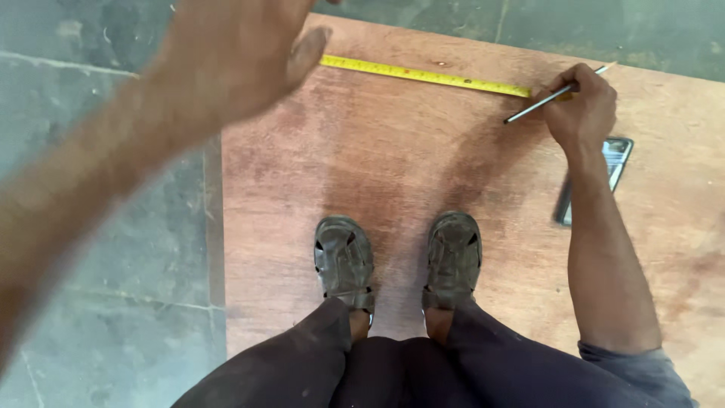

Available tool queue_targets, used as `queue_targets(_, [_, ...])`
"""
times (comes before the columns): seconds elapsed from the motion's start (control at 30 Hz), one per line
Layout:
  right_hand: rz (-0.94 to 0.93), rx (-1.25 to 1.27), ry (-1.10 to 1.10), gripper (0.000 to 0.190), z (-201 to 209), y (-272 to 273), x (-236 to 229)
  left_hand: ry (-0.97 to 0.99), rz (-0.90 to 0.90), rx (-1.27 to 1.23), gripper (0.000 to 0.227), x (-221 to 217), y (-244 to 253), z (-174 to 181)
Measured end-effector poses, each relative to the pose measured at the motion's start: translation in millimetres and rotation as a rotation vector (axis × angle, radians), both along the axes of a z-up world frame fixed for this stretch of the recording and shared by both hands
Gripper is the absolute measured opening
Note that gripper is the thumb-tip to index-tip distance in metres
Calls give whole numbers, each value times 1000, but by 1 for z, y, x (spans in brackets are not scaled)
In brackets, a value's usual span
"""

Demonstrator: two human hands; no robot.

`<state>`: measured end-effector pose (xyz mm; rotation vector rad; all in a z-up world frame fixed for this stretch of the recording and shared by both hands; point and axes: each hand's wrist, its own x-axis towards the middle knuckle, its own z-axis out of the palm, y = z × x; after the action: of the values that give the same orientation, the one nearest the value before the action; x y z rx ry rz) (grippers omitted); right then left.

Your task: The person uses a tape measure and a pencil to mark measurements on a large wooden board. They repeatedly extend the tape measure across the board's surface and make pencil marks at specific intervals. A smartphone is visible on the board throughout the process.

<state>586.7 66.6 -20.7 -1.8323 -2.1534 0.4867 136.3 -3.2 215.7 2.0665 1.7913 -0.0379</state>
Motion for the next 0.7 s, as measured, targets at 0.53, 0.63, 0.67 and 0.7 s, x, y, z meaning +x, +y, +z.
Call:
queue_targets(0.53, [95,-46,103,27,-30,12,27,-74,144,333,62,184,-36,-247])
queue_targets(0.63, [86,-88,98,18,-26,6,37,-113,169,336,68,209,-48,-266])
queue_targets(0.67, [79,-110,102,17,-24,8,36,-125,175,334,67,209,-47,-268])
queue_targets(0.7, [80,-109,116,17,-25,10,31,-128,172,339,66,207,-45,-269])
